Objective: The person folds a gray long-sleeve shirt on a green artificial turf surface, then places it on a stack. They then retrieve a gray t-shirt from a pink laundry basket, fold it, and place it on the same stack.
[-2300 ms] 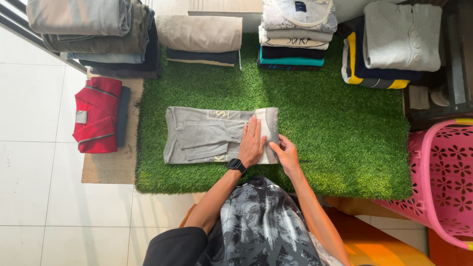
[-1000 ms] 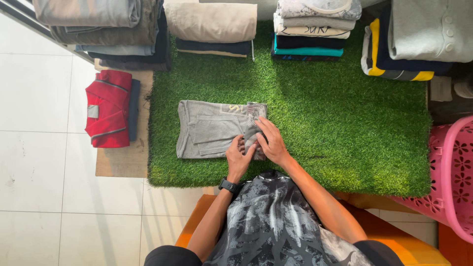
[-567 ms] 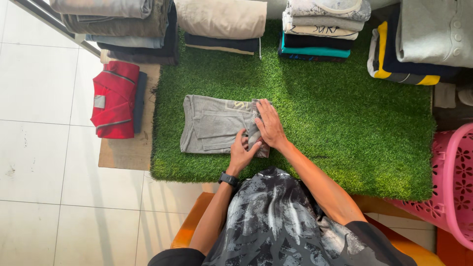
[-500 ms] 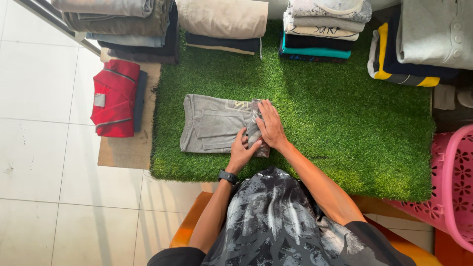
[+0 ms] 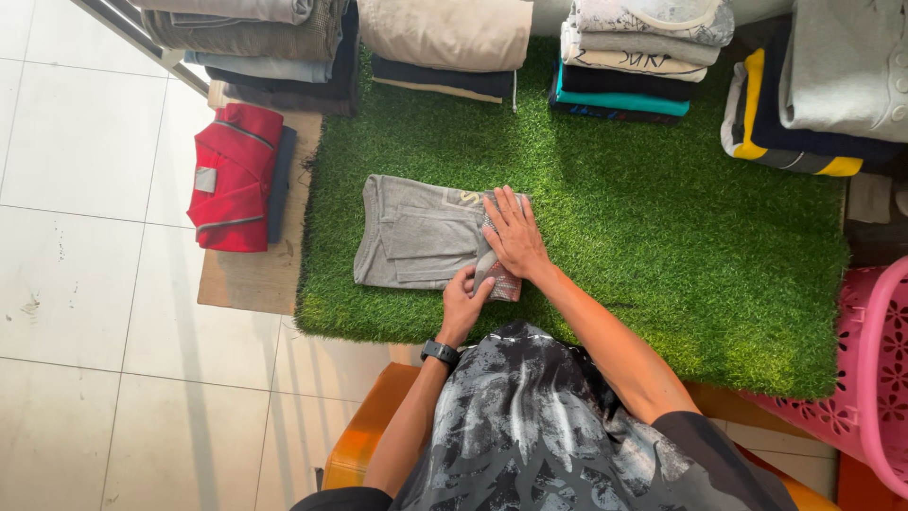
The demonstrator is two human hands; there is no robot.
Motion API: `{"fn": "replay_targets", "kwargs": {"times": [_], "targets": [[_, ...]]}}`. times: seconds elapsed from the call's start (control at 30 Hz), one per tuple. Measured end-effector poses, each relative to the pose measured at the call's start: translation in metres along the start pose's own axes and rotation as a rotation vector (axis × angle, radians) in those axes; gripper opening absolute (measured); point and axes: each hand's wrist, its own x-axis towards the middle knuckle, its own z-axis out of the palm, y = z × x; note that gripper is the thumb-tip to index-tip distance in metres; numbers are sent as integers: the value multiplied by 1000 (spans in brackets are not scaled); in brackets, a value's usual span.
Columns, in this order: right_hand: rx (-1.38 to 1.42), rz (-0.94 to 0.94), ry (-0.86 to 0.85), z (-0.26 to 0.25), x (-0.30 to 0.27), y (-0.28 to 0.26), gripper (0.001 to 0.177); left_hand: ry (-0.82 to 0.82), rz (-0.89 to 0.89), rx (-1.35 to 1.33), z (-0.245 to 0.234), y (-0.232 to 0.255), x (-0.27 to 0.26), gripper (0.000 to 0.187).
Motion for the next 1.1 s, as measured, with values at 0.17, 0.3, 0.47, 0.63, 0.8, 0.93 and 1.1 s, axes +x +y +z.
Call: {"fn": "replay_targets", "kwargs": {"times": [0.17,0.3,0.47,0.63,0.8,0.93,1.1], "targets": [[-9,36,-53,6,9,9,60,-30,0,50,-3,15,-11,36],[71,79,14,10,13,23,61,-18,-92,242,-2,49,-21,36],[373,482,263,13,-10,23,64,89,115,1007,0,84,-31,49],[654,817,304,18,-46,8,64,101,593,1048,2,80,-9,49],[1016,851,193,18,-62,0,59,-112,723,1194,-3,57,30,69],[1217,773,131,11,-67,-10,55,-151,649,1198,-6,42,34,75],[1294,769,140,-2,-75,-5,56,-137,648,1191,8,31,26,74]]}}
